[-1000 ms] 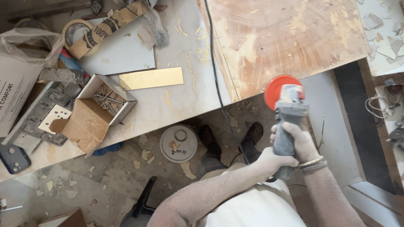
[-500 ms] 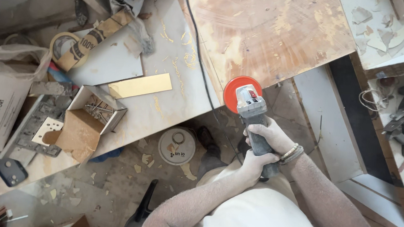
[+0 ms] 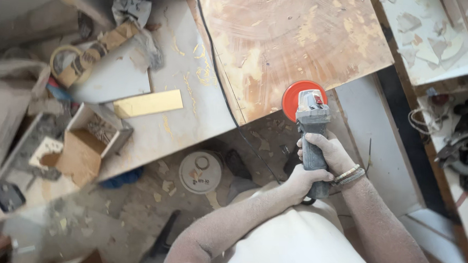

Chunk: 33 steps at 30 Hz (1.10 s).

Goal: The person uses a handheld electric sander to smooth the surface of a large wooden board. They move the tool across the top surface and along the edges of the board, which is resting on a workbench in a cluttered workshop.

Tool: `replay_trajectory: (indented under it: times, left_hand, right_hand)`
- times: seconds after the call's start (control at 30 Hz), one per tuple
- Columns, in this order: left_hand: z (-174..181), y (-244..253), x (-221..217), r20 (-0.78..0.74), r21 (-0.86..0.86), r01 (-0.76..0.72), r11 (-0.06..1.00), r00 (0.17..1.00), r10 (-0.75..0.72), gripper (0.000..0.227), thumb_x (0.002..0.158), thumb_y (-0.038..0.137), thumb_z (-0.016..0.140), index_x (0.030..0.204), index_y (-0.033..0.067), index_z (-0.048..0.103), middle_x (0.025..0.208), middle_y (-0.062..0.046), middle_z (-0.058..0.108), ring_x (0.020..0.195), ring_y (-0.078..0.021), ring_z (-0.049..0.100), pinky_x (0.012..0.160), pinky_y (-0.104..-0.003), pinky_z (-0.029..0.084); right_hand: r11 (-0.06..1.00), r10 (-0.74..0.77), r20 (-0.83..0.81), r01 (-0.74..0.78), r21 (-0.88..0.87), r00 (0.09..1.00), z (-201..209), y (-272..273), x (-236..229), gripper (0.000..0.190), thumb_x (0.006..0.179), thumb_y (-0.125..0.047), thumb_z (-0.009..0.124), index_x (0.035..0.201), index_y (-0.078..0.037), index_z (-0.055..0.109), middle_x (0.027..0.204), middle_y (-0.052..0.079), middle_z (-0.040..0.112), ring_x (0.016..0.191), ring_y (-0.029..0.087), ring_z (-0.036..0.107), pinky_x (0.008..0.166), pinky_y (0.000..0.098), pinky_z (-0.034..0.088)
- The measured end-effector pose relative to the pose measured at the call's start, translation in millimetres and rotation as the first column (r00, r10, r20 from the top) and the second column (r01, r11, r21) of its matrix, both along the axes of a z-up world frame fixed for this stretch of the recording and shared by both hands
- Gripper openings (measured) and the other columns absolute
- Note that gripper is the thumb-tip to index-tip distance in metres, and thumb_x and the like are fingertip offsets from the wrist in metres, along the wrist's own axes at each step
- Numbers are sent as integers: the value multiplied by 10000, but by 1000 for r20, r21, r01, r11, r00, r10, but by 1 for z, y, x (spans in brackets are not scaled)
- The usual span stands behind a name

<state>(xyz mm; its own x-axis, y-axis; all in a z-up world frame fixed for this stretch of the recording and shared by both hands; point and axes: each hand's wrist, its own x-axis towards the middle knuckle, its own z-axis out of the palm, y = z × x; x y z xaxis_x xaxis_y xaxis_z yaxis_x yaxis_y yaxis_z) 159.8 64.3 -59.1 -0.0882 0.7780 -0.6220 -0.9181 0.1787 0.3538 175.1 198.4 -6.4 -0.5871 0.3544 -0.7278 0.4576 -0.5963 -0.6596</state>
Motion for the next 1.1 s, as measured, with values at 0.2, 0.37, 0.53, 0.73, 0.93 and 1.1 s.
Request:
replay_trajectory:
  times: [0.2, 0.37, 0.53, 0.73, 0.93, 1.1]
  left_hand:
    - [-4, 57, 24, -2, 5, -95, 996, 996, 95, 380, 796, 79, 767, 1132, -50, 644, 1002, -127, 689, 909, -213, 696, 812, -360, 584]
    - [-11, 103, 50, -26, 0, -146, 989, 989, 146, 398, 791, 75, 768, 1142, -53, 632, 994, -141, 682, 886, -232, 694, 787, -369, 588]
    - [-11, 137, 63, -13, 10, -114, 993, 993, 114, 389, 808, 102, 771, 1135, -56, 631, 991, -147, 682, 875, -237, 697, 781, -379, 592]
    - [-14, 149, 63, -40, -25, -20, 999, 999, 19, 357, 831, 115, 767, 1130, -37, 644, 971, -124, 680, 855, -216, 692, 758, -379, 581]
    - [-23, 119, 62, -18, 42, -120, 992, 993, 120, 335, 824, 91, 769, 1102, -53, 649, 975, -135, 681, 871, -235, 688, 774, -385, 587]
    - [-18, 93, 55, 2, 8, -102, 995, 995, 102, 324, 820, 89, 755, 1100, -37, 649, 969, -120, 683, 877, -225, 691, 771, -387, 585]
  right_hand:
    - [997, 78, -2, -78, -6, 997, 8, 55, 7, 495, 837, -321, 731, 1221, -35, 608, 925, 110, 699, 741, 191, 700, 635, 335, 606]
    - [992, 125, -13, -125, -23, 992, 11, 98, 26, 512, 846, -305, 719, 1278, -75, 565, 942, 98, 679, 745, 188, 692, 632, 335, 601]
    - [990, 139, -46, -138, 25, 989, 6, 133, 44, 520, 867, -303, 695, 1289, -42, 538, 958, 102, 682, 778, 182, 700, 660, 334, 611]
    - [995, 93, -37, -92, 28, 995, -6, 146, 56, 508, 885, -319, 692, 1263, -7, 557, 975, 113, 684, 784, 189, 709, 675, 335, 624]
    - [994, 112, -20, -112, 6, 993, -4, 119, 44, 508, 853, -314, 715, 1252, -33, 573, 942, 117, 700, 751, 194, 708, 640, 342, 612]
    - [991, 131, -23, -131, 20, 991, -5, 94, 39, 488, 849, -321, 726, 1214, -19, 605, 924, 109, 708, 734, 192, 702, 632, 332, 605]
